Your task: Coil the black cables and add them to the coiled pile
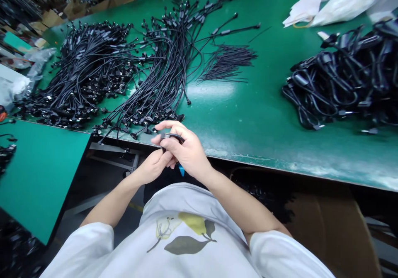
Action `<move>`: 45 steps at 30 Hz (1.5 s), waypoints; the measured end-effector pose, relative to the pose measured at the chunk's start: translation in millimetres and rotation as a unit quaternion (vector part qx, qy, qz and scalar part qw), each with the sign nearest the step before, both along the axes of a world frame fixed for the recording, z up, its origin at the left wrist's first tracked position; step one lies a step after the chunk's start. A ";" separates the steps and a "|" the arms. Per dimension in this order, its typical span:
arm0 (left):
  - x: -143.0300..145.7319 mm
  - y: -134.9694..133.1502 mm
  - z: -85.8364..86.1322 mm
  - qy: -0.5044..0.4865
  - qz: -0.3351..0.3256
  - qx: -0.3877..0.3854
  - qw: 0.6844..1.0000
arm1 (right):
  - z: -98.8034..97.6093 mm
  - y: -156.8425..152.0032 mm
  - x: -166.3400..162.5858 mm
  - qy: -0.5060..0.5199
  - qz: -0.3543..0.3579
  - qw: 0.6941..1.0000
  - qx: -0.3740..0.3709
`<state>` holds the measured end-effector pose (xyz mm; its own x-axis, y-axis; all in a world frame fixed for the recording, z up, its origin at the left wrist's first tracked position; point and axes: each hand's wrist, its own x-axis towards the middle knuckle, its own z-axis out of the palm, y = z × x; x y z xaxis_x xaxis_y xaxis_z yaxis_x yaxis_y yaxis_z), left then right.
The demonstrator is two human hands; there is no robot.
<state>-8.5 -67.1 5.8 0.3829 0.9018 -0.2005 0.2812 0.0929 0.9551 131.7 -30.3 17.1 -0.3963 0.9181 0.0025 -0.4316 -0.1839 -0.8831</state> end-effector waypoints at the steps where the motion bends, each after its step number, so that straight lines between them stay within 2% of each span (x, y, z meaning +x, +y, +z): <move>1: -1.2 1.4 -0.1 0.027 -0.021 0.005 0.999 | -2.2 1.0 -2.1 0.010 -0.010 1.000 -0.001; 3: -1.9 3.8 -3.5 0.031 -0.041 0.030 0.998 | -5.0 5.8 -4.7 0.039 -0.034 0.999 -0.016; 6: 2.9 4.2 -13.0 -0.055 -0.035 0.026 0.998 | -3.8 14.5 -4.2 0.061 -0.028 0.997 -0.027; 8: 9.6 2.6 -17.1 -0.152 -0.031 -0.054 0.986 | -1.2 18.2 -1.6 0.048 -0.002 0.999 -0.017; 11: 20.9 -0.1 -14.0 -0.265 -0.006 -0.187 0.946 | 1.3 21.2 2.8 0.015 0.023 1.000 -0.003; 14: 27.8 0.0 -5.5 -0.325 0.039 -0.259 0.909 | 0.1 24.2 5.6 -0.006 0.027 1.000 0.003; 16: 28.2 1.8 -2.9 -0.352 0.042 -0.306 0.883 | -1.5 26.1 6.6 0.000 0.038 0.999 0.010; 19: 24.2 4.9 -7.6 -0.380 -0.002 -0.363 0.851 | -2.9 27.1 7.7 0.031 0.066 0.997 0.014; 25: 28.5 6.0 -18.7 -0.435 -0.094 -0.400 0.801 | -1.2 22.2 8.4 0.124 0.105 0.986 0.021; 28: 39.4 4.1 -14.3 -0.449 -0.116 -0.386 0.797 | -1.4 24.5 8.8 0.139 0.100 0.985 0.026; 31: 44.8 2.9 -8.9 -0.440 -0.066 -0.355 0.822 | -3.8 34.9 14.7 0.094 0.063 0.993 0.047; 33: 42.1 5.3 -7.7 -0.427 0.009 -0.308 0.850 | -7.1 41.3 22.1 0.002 0.006 0.995 0.102; 34: 38.8 7.9 -7.9 -0.418 0.058 -0.271 0.865 | -9.4 42.4 25.8 -0.063 -0.044 0.987 0.142; 35: 34.7 11.2 -8.5 -0.408 0.112 -0.230 0.876 | -12.6 41.2 28.8 -0.134 -0.100 0.968 0.189; 37: 25.6 19.1 -10.1 -0.394 0.217 -0.156 0.879 | -22.1 32.3 30.5 -0.265 -0.180 0.901 0.292; 39: 18.5 26.3 -11.4 -0.397 0.291 -0.122 0.862 | -35.8 17.6 25.4 -0.347 -0.163 0.834 0.397; 41: 15.7 30.5 -11.6 -0.413 0.319 -0.116 0.845 | -49.6 4.0 16.0 -0.372 -0.093 0.794 0.473; 43: 17.1 31.6 -10.6 -0.419 0.321 -0.116 0.841 | -57.3 -3.0 6.8 -0.367 -0.062 0.782 0.500; 45: 20.7 30.3 -8.0 -0.400 0.323 -0.113 0.850 | -55.6 -3.5 1.3 -0.344 -0.072 0.809 0.472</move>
<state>12.2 -36.8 -2.2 -0.0823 0.9485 -0.3058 -0.6300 0.1882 0.7534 133.0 -33.8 -38.5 -0.4905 0.6728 0.5538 0.2642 0.7204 -0.6413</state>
